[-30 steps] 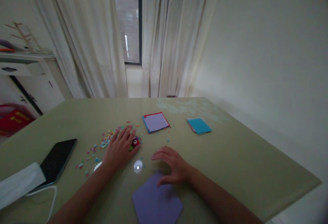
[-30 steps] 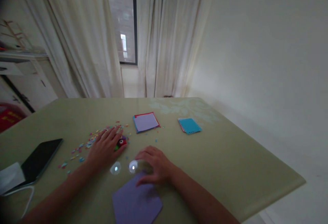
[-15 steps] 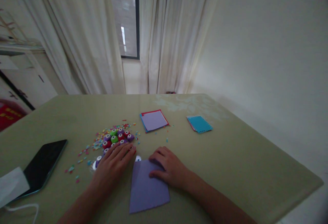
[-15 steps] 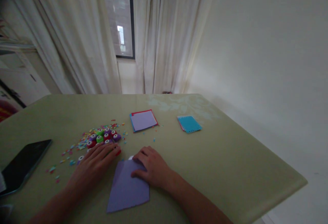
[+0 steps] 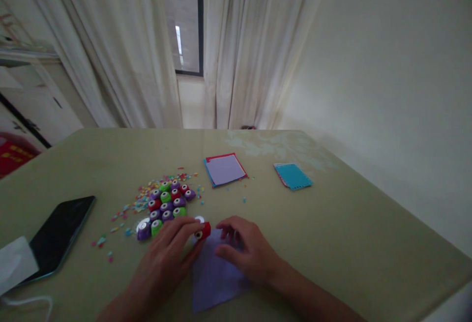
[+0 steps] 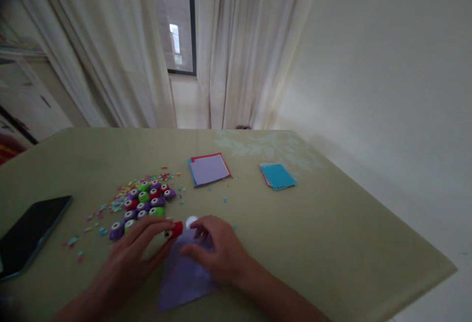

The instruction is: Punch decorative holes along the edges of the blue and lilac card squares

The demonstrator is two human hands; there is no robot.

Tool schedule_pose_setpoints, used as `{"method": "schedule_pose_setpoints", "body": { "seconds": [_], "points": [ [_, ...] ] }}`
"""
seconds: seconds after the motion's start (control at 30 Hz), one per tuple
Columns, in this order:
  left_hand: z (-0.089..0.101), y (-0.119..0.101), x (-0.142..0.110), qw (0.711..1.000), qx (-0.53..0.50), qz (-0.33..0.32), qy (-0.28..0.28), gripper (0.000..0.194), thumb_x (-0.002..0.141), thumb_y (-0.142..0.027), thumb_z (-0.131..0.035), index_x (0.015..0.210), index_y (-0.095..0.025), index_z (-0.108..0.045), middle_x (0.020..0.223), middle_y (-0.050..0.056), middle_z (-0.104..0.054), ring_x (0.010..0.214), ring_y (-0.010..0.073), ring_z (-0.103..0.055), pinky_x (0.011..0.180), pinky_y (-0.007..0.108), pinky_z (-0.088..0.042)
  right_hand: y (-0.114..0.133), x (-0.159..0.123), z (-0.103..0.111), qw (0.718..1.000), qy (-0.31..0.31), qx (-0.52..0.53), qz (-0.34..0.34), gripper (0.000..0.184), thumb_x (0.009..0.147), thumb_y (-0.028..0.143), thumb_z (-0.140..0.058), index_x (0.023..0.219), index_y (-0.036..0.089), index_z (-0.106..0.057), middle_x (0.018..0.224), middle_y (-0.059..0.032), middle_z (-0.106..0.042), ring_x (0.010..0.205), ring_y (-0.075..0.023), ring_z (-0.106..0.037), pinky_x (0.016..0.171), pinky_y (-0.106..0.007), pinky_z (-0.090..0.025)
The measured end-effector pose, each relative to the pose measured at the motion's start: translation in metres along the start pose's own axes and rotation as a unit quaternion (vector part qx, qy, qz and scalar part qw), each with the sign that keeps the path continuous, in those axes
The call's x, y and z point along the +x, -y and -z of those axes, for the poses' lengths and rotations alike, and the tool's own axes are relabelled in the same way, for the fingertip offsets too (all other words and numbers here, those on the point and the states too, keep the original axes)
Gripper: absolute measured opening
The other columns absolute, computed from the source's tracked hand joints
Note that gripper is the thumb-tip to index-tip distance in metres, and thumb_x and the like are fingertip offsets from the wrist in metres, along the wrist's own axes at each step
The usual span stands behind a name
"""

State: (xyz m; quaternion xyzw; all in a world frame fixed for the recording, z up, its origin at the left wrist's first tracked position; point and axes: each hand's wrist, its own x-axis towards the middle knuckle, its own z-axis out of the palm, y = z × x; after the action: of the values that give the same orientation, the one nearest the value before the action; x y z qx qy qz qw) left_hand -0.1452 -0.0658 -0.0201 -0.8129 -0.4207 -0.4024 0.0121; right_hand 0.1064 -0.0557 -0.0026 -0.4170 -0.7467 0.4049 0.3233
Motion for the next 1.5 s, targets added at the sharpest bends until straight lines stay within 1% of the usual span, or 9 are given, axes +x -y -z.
{"method": "schedule_pose_setpoints", "body": {
  "seconds": [0.17,0.33,0.63,0.8,0.93,1.23,1.33,1.4,1.5],
  "points": [
    [-0.001,-0.038,-0.005,0.995,-0.081,-0.060,0.011,0.023,0.109,-0.025,-0.056,0.129,-0.028,-0.067,0.112,0.006,-0.077,0.101,0.0191,-0.075,0.089,0.027,-0.063,0.006,-0.010,-0.018,0.996,0.046,0.057,-0.048,0.037,0.086,0.054,-0.083,0.078,0.021,-0.067,0.067,0.0033,-0.056,0.061,-0.0133,-0.045,0.055,-0.027,-0.032],
    [-0.005,-0.035,-0.015,0.988,-0.102,-0.111,0.026,0.041,0.104,-0.009,-0.059,0.142,-0.022,-0.060,0.122,0.008,-0.078,0.116,0.0215,-0.073,0.103,0.033,-0.059,0.010,-0.013,-0.016,0.990,0.070,0.109,-0.061,0.040,0.086,0.050,-0.082,0.073,0.021,-0.057,0.063,0.0062,-0.046,0.058,-0.0108,-0.037,0.052,-0.025,-0.030],
    [-0.008,-0.034,-0.011,0.996,-0.045,-0.074,0.004,0.027,0.108,-0.021,-0.058,0.134,-0.021,-0.062,0.112,0.006,-0.078,0.102,0.0180,-0.074,0.094,0.028,-0.058,0.020,-0.014,-0.009,0.997,0.038,0.067,-0.016,0.037,0.088,0.042,-0.076,0.070,0.020,-0.053,0.061,0.0069,-0.043,0.056,-0.0088,-0.037,0.054,-0.024,-0.028],
    [-0.011,-0.015,-0.014,0.996,0.044,0.036,0.066,0.037,0.107,-0.046,-0.060,0.135,-0.022,-0.061,0.126,0.009,-0.074,0.115,0.0279,-0.070,0.101,0.041,-0.055,0.013,-0.007,0.009,0.991,-0.044,0.107,-0.070,0.049,0.091,0.057,-0.073,0.068,0.020,-0.052,0.063,0.0054,-0.042,0.059,-0.0103,-0.037,0.055,-0.026,-0.026],
    [-0.011,-0.003,-0.017,0.985,0.074,0.088,0.127,0.053,0.096,-0.060,-0.071,0.135,-0.026,-0.062,0.133,0.009,-0.070,0.118,0.0336,-0.066,0.101,0.049,-0.052,-0.002,0.002,0.022,0.968,-0.043,0.217,-0.119,0.058,0.092,0.074,-0.067,0.083,0.016,-0.068,0.068,0.0014,-0.055,0.060,-0.0118,-0.044,0.057,-0.026,-0.032],
    [-0.006,-0.009,-0.008,0.945,-0.065,0.225,0.227,0.031,0.092,-0.056,-0.072,0.091,-0.025,-0.071,0.097,0.005,-0.070,0.091,0.0296,-0.065,0.083,0.043,-0.052,-0.015,0.011,0.020,0.856,-0.151,0.444,-0.216,0.061,0.076,0.076,-0.081,0.077,0.017,-0.066,0.069,0.0007,-0.061,0.054,-0.0090,-0.046,0.051,-0.023,-0.031],
    [-0.008,-0.011,-0.007,0.912,-0.174,0.303,0.212,0.028,0.090,-0.051,-0.074,0.092,-0.024,-0.069,0.089,0.004,-0.072,0.081,0.0267,-0.068,0.074,0.038,-0.054,-0.015,0.012,0.021,0.838,-0.156,0.471,-0.229,0.061,0.071,0.075,-0.086,0.077,0.017,-0.066,0.070,0.0008,-0.061,0.054,-0.0085,-0.045,0.051,-0.022,-0.031],
    [-0.007,-0.015,-0.004,0.853,-0.297,0.392,0.172,0.037,0.087,-0.053,-0.077,0.108,-0.024,-0.068,0.090,0.003,-0.075,0.081,0.0270,-0.074,0.069,0.036,-0.058,-0.015,0.012,0.022,0.845,-0.151,0.461,-0.222,0.063,0.071,0.076,-0.086,0.077,0.016,-0.068,0.070,0.0002,-0.061,0.056,-0.0087,-0.046,0.052,-0.022,-0.031],
    [-0.002,-0.020,0.005,0.746,-0.432,0.497,0.097,0.078,0.078,-0.058,-0.087,0.143,-0.027,-0.055,0.097,0.003,-0.080,0.084,0.0306,-0.080,0.068,0.038,-0.064,-0.014,0.011,0.024,0.868,-0.144,0.426,-0.210,0.063,0.072,0.076,-0.086,0.080,0.015,-0.073,0.071,-0.0009,-0.061,0.059,-0.0094,-0.047,0.055,-0.022,-0.031]
  ]
}}
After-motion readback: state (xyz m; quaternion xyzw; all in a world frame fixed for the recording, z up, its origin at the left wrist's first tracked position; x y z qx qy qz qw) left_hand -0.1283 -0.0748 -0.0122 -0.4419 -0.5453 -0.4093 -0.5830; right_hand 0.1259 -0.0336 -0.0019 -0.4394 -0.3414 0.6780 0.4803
